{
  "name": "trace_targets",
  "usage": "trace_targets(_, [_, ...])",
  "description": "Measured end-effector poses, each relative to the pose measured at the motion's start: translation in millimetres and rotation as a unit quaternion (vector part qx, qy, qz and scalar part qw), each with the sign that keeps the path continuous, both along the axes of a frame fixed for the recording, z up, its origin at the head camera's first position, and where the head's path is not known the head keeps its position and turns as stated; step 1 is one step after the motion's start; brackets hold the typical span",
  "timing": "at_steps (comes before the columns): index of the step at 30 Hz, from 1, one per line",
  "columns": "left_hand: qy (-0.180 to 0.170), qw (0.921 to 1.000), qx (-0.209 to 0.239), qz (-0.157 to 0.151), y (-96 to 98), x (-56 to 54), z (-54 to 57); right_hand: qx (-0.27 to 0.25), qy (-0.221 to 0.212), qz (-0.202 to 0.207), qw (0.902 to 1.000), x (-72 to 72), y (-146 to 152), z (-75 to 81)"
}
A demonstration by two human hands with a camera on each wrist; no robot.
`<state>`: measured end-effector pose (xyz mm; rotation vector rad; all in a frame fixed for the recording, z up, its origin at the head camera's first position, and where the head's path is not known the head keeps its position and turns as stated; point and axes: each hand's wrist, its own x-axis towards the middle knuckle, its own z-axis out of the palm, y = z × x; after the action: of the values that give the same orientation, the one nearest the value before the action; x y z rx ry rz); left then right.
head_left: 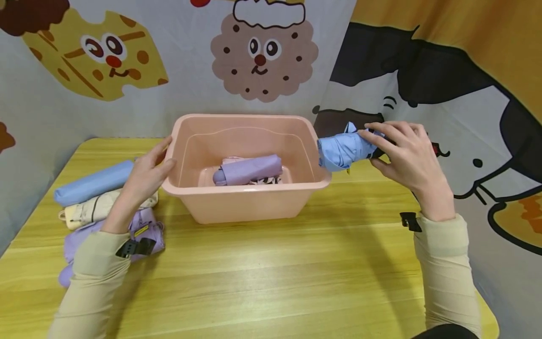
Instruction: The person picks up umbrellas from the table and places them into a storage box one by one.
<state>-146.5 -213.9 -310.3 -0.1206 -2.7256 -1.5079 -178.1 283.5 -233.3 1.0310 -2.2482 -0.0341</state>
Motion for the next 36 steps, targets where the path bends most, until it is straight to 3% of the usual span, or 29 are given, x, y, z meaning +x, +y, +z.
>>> trace_targets(11, [-0.004,1.0,0.001,0.0,-0.2,-0.1,2.4,0.031,0.02,0.045,0.9983,-22.3,-35,7.7])
trace_targets(21, [-0.012,0.9999,0.005,-0.003,-1.7,-1.3,0.9,0.055,0.006,0.067,0.9962,-38.5,-77,9.9])
trace_targets(36, [-0.021,0.9998,0.005,0.002,-0.2,0.5,2.0,0.148,0.013,0.078,0.9857,-58.5,-136,22.1])
